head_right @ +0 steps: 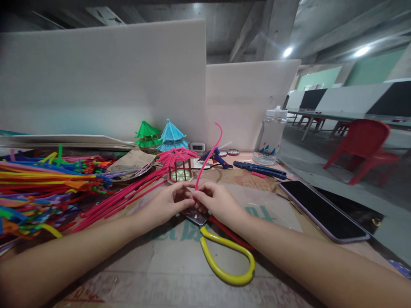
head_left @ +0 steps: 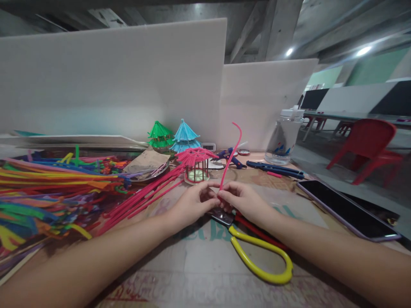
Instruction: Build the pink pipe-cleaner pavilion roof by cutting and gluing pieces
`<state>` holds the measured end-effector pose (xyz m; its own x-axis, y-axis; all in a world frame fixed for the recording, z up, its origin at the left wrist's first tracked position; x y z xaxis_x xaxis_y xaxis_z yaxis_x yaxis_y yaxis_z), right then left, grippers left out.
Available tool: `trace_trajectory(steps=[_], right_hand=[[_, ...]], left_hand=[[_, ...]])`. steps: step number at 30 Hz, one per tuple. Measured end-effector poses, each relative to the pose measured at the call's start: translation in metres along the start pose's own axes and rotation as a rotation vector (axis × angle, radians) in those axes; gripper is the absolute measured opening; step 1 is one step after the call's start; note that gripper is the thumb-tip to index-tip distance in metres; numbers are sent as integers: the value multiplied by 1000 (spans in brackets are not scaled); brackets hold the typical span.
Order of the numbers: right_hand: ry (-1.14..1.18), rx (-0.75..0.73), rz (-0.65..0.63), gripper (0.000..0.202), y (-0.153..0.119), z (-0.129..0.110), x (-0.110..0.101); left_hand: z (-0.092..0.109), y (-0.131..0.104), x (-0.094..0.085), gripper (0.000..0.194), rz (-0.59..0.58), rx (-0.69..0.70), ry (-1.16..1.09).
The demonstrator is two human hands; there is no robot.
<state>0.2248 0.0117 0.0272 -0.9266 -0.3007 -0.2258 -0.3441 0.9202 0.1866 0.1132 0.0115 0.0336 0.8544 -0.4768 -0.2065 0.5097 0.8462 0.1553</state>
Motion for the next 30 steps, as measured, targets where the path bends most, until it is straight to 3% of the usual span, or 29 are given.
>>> trace_trajectory(steps=[3, 8, 13, 20, 30], right_hand=[[-28, 10, 43, 32, 0, -4, -6], [-52, -14, 76, 36, 0, -7, -11], [-36, -16, 76, 42, 1, -2, -10], [-64, -10, 69, 35, 1, -4, -11], [-136, -9, 18, 26, 0, -7, -6]], left_hand=[[4, -1, -3, 24, 21, 7, 130], [6, -3, -5, 36, 25, -14, 337], [7, -4, 0, 34, -27, -13, 317], [9, -4, 4, 14, -32, 17, 351], [-7, -2, -3, 17, 20, -80, 189]])
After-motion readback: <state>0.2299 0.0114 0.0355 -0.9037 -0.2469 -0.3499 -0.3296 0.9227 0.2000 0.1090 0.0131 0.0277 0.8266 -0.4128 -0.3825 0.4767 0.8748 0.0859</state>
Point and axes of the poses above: each hand's wrist, its own y-axis towards the middle knuckle, its own x-axis out of the palm, z = x × y, the point moved 8 cm from there along y, towards the middle knuckle, and after that the axes turned 6 degrees about -x, right-handed, at the moved point
